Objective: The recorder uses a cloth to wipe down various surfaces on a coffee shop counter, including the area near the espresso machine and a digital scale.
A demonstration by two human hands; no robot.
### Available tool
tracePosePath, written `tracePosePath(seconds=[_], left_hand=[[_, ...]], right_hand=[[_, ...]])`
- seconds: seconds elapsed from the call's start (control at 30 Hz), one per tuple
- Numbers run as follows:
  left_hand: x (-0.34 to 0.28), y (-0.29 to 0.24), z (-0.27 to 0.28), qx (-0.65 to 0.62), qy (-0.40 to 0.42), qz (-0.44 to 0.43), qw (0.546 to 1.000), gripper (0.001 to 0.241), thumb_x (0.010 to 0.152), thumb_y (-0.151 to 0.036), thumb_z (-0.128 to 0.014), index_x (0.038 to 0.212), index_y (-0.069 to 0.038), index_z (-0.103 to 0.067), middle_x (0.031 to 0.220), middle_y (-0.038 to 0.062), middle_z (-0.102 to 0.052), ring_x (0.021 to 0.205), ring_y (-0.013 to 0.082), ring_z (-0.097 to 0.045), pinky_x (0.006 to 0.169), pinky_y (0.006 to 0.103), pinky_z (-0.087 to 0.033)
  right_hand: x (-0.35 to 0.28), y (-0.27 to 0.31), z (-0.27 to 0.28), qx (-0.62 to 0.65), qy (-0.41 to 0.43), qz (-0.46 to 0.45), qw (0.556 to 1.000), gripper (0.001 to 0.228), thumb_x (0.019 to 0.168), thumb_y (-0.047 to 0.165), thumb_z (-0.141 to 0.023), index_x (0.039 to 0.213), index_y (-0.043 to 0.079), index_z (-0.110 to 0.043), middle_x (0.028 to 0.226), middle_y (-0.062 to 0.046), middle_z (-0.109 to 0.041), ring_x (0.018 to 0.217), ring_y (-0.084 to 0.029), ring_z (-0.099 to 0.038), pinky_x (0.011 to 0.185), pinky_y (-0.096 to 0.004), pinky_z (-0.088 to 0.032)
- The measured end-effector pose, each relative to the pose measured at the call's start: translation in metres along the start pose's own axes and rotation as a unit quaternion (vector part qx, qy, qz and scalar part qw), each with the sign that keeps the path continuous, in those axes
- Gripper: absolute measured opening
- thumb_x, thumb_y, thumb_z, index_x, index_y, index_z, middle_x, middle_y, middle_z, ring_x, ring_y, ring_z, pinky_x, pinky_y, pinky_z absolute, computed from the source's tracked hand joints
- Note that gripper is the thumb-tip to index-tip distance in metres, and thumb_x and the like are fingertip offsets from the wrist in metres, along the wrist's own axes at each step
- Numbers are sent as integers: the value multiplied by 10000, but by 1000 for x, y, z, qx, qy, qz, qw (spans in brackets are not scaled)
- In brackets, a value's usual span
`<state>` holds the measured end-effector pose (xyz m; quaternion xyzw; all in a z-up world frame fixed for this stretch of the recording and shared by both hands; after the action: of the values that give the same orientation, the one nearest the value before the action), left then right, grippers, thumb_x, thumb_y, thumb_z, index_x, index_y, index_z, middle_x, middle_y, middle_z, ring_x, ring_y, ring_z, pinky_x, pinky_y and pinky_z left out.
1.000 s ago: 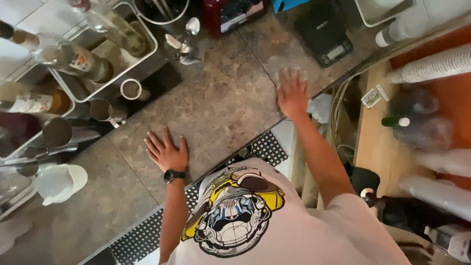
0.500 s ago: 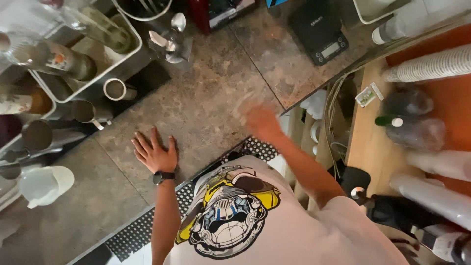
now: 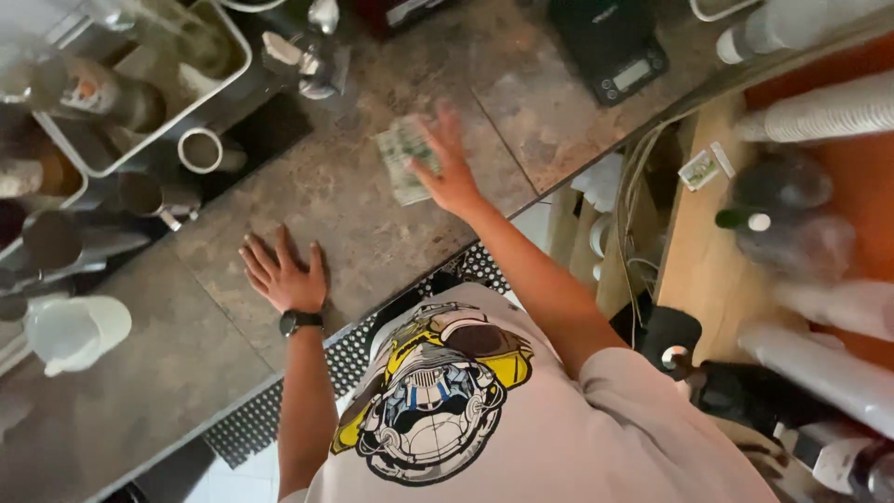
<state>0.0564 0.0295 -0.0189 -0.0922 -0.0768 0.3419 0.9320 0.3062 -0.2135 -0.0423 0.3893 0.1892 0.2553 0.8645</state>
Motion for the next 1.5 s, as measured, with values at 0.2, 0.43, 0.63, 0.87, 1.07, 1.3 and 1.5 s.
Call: tracePosePath(seconds=[0.2,0.43,0.63,0.87,1.07,1.3,1.5], left_hand=[[5,-19,1,-72,-18,9,997,609,972,-394,-712,1494,-144,-526,1619,174,-361,1513,430,-251,1190,640,-182],[43,-182,-10,-100,33,-251,962,738,958,-431,-621,1552,-44,-416,1583,189,-406,1445,385,-367,1168,511,-339],[29,-176,-53,-12,65,-258,964,782,1036,-580,-558,1597,-67,-375,1659,154,-339,1548,349,-277,1259,502,-251],[4,-64,-9,61,127,-7,990,733,1023,-663,-336,1590,-204,-412,1703,147,-196,1556,380,-173,1233,611,-173],[37,-61,-32,97,112,15,989,792,1075,-604,-370,1684,-134,-181,1731,154,-88,1592,361,-65,1285,544,-79],[33,-167,-51,2,74,-214,974,769,921,-464,-670,1530,-41,-470,1634,246,-298,1513,474,-227,1207,651,-214],[-32,-158,-47,-22,51,-339,939,759,929,-591,-634,1568,-215,-472,1650,149,-382,1534,370,-329,1203,576,-301]], right_hand=[[-26,-37,72,20,-193,-39,980,536,1081,266,-589,1574,133,-427,1665,-212,-259,1540,-437,-236,1244,-622,-216],[-37,-63,84,-344,-221,-62,910,612,1099,521,-505,1594,165,-452,1659,-118,-318,1521,-387,-277,1201,-612,-239],[-40,-70,87,-293,-213,-67,930,591,1101,470,-537,1605,172,-453,1678,-99,-282,1542,-356,-255,1211,-609,-174],[-35,-62,90,-293,-222,-80,927,582,1074,426,-567,1568,131,-473,1660,-121,-295,1520,-381,-252,1185,-628,-176],[-37,-63,87,-310,-253,-66,914,579,1064,412,-595,1571,170,-456,1650,-120,-311,1517,-390,-283,1203,-628,-222],[-38,-63,89,-312,-231,-71,919,567,1107,477,-475,1581,168,-451,1656,-95,-320,1510,-380,-288,1201,-582,-201],[-36,-80,83,-318,-217,-66,921,635,1051,531,-541,1595,222,-433,1643,-170,-335,1516,-383,-243,1157,-626,-191]])
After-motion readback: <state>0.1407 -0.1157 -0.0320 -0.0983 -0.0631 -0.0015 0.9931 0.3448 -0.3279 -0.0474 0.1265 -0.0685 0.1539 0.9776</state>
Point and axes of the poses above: each hand's wrist, its own x-axis towards the middle knuckle, its own z-axis out of the back of the hand, y = z × x, the point moved 7 cm from there along x, towards the middle knuckle
